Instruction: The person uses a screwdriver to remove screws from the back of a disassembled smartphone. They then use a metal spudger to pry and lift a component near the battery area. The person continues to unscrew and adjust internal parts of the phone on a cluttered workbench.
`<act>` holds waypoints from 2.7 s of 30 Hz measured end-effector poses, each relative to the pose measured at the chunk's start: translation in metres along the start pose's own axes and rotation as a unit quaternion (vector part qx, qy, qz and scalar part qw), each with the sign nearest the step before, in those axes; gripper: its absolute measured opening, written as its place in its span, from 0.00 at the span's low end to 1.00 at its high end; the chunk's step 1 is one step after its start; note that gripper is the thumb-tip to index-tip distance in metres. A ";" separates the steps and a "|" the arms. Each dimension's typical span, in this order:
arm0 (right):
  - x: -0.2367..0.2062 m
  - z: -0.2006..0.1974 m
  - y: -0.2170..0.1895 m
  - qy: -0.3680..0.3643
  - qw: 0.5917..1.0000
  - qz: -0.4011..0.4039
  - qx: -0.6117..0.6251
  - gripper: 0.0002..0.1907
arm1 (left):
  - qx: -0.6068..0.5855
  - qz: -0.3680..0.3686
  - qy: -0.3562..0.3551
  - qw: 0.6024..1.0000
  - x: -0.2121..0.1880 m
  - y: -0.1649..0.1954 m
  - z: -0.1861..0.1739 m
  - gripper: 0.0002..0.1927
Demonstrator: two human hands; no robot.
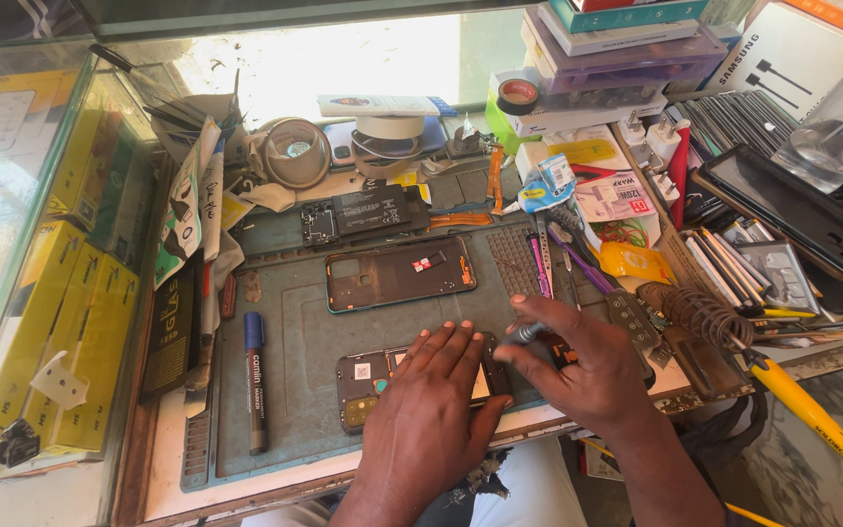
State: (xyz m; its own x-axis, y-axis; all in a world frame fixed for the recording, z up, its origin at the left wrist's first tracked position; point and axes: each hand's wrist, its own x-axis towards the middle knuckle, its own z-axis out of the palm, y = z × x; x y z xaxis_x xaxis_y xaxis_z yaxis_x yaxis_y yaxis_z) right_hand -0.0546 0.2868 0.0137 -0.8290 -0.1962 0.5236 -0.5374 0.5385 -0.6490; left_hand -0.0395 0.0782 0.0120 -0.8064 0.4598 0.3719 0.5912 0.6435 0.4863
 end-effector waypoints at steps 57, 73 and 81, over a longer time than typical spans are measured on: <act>0.008 0.005 0.008 -0.022 0.958 0.033 0.283 0.30 | 0.003 -0.011 0.013 1.000 0.000 0.001 0.003 0.31; 0.009 0.003 0.012 0.050 0.948 0.030 0.313 0.32 | -0.005 -0.009 0.021 1.000 0.000 0.002 0.001 0.33; 0.028 0.006 0.003 0.091 0.947 0.074 0.299 0.37 | -0.003 -0.005 0.030 1.000 0.000 0.000 0.001 0.33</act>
State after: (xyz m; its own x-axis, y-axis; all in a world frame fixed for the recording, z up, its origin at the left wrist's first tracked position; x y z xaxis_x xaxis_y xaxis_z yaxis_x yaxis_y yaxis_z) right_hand -0.0801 0.2784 0.0229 -0.8912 0.0191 0.4531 -0.4535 -0.0227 -0.8910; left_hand -0.0396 0.0793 0.0111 -0.8096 0.4159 0.4142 0.5839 0.6432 0.4953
